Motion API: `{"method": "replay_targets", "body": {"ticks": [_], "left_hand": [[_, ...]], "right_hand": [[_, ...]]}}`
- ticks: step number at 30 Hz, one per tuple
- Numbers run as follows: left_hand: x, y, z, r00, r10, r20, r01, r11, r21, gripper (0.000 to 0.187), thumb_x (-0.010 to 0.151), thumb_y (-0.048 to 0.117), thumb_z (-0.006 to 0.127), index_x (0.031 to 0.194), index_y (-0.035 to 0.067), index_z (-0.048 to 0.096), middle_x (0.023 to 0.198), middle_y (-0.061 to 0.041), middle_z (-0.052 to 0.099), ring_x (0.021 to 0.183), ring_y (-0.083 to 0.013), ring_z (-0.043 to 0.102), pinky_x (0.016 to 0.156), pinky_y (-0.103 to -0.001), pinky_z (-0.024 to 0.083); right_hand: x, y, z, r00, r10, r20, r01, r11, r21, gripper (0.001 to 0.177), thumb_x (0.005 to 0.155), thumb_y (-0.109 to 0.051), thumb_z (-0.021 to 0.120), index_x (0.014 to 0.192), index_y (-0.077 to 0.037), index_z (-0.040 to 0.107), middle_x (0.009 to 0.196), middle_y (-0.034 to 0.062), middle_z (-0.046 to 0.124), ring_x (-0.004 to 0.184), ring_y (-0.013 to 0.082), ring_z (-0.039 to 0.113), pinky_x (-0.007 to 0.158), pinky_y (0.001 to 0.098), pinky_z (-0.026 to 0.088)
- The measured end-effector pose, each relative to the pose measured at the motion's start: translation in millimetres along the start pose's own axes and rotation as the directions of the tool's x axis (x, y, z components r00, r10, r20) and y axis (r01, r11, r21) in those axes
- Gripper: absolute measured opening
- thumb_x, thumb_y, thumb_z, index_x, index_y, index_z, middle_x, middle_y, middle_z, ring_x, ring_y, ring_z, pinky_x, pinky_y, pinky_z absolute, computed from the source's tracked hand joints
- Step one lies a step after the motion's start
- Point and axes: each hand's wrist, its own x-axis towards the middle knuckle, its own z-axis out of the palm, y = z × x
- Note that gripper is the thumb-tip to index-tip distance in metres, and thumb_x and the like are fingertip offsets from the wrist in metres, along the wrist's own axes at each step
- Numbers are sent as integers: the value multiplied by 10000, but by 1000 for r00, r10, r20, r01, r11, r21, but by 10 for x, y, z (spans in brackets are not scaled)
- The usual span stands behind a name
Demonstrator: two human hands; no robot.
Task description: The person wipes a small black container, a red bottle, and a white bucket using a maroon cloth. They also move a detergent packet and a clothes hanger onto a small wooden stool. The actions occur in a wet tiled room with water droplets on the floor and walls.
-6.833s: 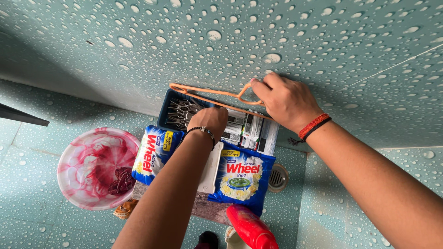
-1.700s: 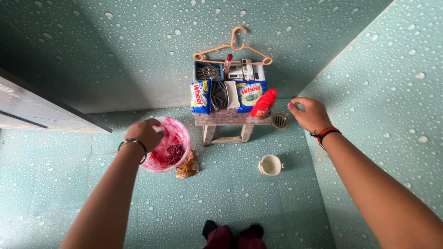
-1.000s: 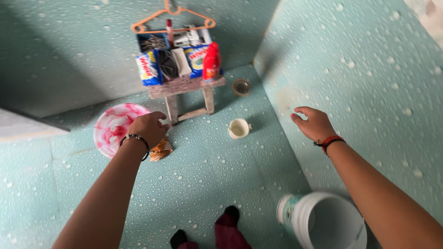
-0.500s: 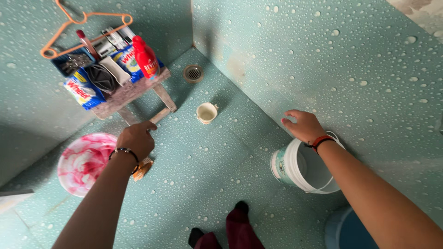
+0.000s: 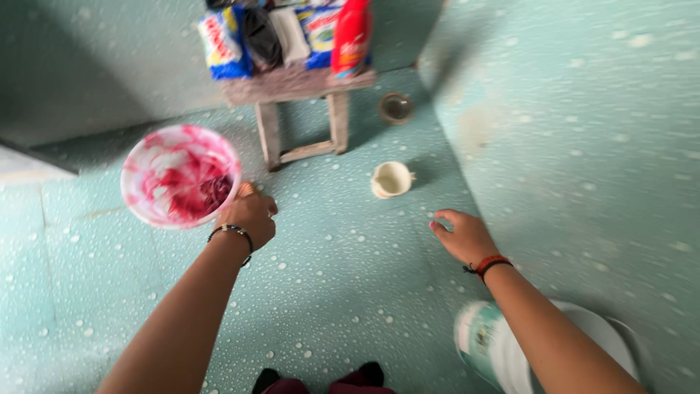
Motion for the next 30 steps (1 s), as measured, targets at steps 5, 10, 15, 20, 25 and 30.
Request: {"method": "replay_targets", "body": {"ticks": [5, 10, 15, 20, 25, 30], "left_hand": [[618, -717, 948, 987, -149, 53, 149, 989, 10, 339, 895, 129, 561, 1170, 195, 748, 1260, -135, 700, 1209, -329, 652, 1032, -476, 518], [1447, -1475, 2017, 988, -152, 36, 146, 978, 147, 331, 915, 125, 557, 1194, 123, 733, 1302, -152, 680, 1221, -344, 653, 1010, -477, 544], [1907, -2163, 2767, 985, -152, -84, 166, 964, 207, 308, 902, 150, 595, 1172, 166, 744, 1374, -123, 598, 1401, -385, 432, 1037, -510, 484], [2123, -2749, 2995, 841, -107, -531, 155, 987, 45, 389, 879, 307, 662, 1227, 133, 687, 1347, -93, 621, 1339, -358, 431, 1043, -532, 408], [2427, -3105, 2912, 803, -256, -538, 252, 964, -84, 456, 928, 507, 621, 1225, 170, 697, 1329, -95, 629, 1332, -387, 416, 1049, -553, 375], [2815, -3318, 2827, 833, -394, -388, 327, 917, -227, 485, 952, 592, 530, 1247, 248, 705, 1317, -99, 652, 1320, -399, 477, 1058, -533, 403]], "right_hand": [[821, -55, 1406, 994, -86, 69, 88, 996, -18, 415, 920, -378, 679, 1234, -112, 725, 1182, 136, 764, 1062, 319, 734, 951, 390, 556], [1565, 3, 2815, 977, -117, 178, 110, 993, 52, 428, 899, -393, 693, 1232, -126, 721, 1183, 119, 757, 1087, 282, 732, 951, 387, 557], [2119, 141, 3885, 932, -330, 150, 336, 942, -14, 405, 893, -374, 715, 1200, -111, 739, 1246, 137, 709, 1165, 325, 665, 989, 417, 512], [2515, 131, 4718, 912, -377, 163, 392, 918, -67, 386, 877, -365, 712, 1165, -110, 747, 1251, 129, 728, 1172, 318, 679, 1016, 406, 526], [2741, -141, 5247, 854, -489, 176, 515, 842, -160, 416, 856, -336, 730, 1194, -93, 725, 1372, 150, 633, 1300, 328, 565, 1098, 418, 446], [2901, -635, 5515, 809, -543, 226, 588, 741, -325, 444, 862, -332, 725, 1245, -110, 686, 1511, 167, 476, 1391, 347, 425, 1128, 435, 389]]}}
